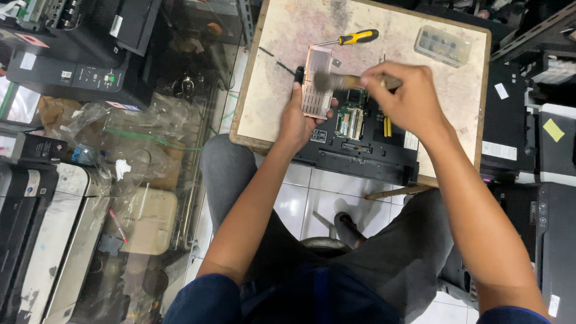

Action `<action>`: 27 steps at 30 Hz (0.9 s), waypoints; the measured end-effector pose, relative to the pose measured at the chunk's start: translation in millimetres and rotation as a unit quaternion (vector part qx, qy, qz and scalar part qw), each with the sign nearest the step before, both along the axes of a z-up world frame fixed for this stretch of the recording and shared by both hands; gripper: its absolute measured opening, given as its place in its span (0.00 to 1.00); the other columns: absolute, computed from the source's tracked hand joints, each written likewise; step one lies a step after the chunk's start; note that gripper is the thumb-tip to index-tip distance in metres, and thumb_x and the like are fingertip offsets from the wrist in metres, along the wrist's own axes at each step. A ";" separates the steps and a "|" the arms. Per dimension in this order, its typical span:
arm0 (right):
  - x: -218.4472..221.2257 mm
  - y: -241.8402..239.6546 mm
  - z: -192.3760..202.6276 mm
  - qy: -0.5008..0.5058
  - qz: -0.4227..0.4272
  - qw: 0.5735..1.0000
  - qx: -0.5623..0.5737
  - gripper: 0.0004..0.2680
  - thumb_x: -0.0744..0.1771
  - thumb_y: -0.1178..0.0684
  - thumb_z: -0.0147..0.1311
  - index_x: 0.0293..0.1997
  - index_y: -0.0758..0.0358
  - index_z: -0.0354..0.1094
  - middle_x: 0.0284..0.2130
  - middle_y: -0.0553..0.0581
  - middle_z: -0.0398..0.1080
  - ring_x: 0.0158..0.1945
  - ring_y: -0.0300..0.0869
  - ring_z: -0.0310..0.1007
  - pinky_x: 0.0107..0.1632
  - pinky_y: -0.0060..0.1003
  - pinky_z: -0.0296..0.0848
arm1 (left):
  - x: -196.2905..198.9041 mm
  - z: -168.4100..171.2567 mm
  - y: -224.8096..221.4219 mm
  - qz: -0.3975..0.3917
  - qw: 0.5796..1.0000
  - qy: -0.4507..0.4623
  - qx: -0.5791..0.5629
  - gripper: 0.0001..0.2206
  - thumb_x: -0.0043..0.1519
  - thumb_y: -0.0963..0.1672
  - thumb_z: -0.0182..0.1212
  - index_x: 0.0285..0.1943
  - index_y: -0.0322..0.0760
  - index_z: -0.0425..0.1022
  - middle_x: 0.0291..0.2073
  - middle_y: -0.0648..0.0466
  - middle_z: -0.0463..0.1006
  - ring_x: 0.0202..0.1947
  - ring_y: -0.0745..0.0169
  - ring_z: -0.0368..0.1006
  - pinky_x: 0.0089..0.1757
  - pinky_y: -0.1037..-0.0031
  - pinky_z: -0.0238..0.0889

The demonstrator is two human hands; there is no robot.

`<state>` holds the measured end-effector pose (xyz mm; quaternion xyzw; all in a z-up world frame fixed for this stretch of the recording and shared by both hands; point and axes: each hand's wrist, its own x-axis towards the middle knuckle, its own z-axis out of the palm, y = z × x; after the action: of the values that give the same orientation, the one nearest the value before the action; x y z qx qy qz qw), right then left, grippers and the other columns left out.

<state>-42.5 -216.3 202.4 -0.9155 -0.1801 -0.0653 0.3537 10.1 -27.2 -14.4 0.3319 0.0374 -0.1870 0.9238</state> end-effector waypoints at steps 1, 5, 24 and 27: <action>1.2 -3.8 -1.3 0.000 -0.001 1.000 0.000 0.05 0.74 0.57 0.60 0.51 0.66 0.80 0.35 0.54 0.80 0.19 0.31 0.55 0.20 0.28 0.48 | -1.6 3.6 0.0 -0.001 1.000 0.000 0.000 0.32 0.74 0.60 0.36 0.63 0.32 0.74 0.38 0.32 0.85 0.24 0.49 0.77 0.23 0.74 0.53; 0.5 -2.8 1.4 -0.052 -0.027 0.997 0.040 0.02 0.74 0.59 0.62 0.48 0.64 0.80 0.40 0.55 0.81 0.41 0.39 0.76 0.46 0.34 0.70 | -5.5 10.7 1.4 0.004 1.000 0.002 0.018 0.32 0.74 0.59 0.37 0.62 0.30 0.74 0.37 0.33 0.85 0.24 0.50 0.77 0.25 0.74 0.56; -13.7 -29.7 -7.9 -0.006 -0.088 0.995 0.035 0.03 0.74 0.56 0.63 0.46 0.60 0.79 0.32 0.49 0.79 0.33 0.30 0.68 0.42 0.29 0.66 | -38.3 63.7 38.3 0.047 0.546 -0.311 0.776 0.16 0.70 0.51 0.60 0.36 0.38 0.79 0.25 0.48 0.78 0.26 0.44 0.77 0.25 0.54 0.69; -11.2 -36.5 -19.4 -0.025 -0.082 0.996 0.016 0.02 0.74 0.56 0.64 0.47 0.59 0.81 0.31 0.49 0.79 0.31 0.30 0.67 0.41 0.29 0.65 | -38.3 80.9 54.2 0.103 0.537 -0.370 0.751 0.14 0.64 0.51 0.65 0.49 0.41 0.85 0.38 0.46 0.80 0.49 0.37 0.70 0.36 0.48 0.72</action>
<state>-53.6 -252.7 183.0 -0.9195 -0.1126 -0.1201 0.3569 -28.2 27.1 66.5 0.9374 -0.1473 0.1458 0.2797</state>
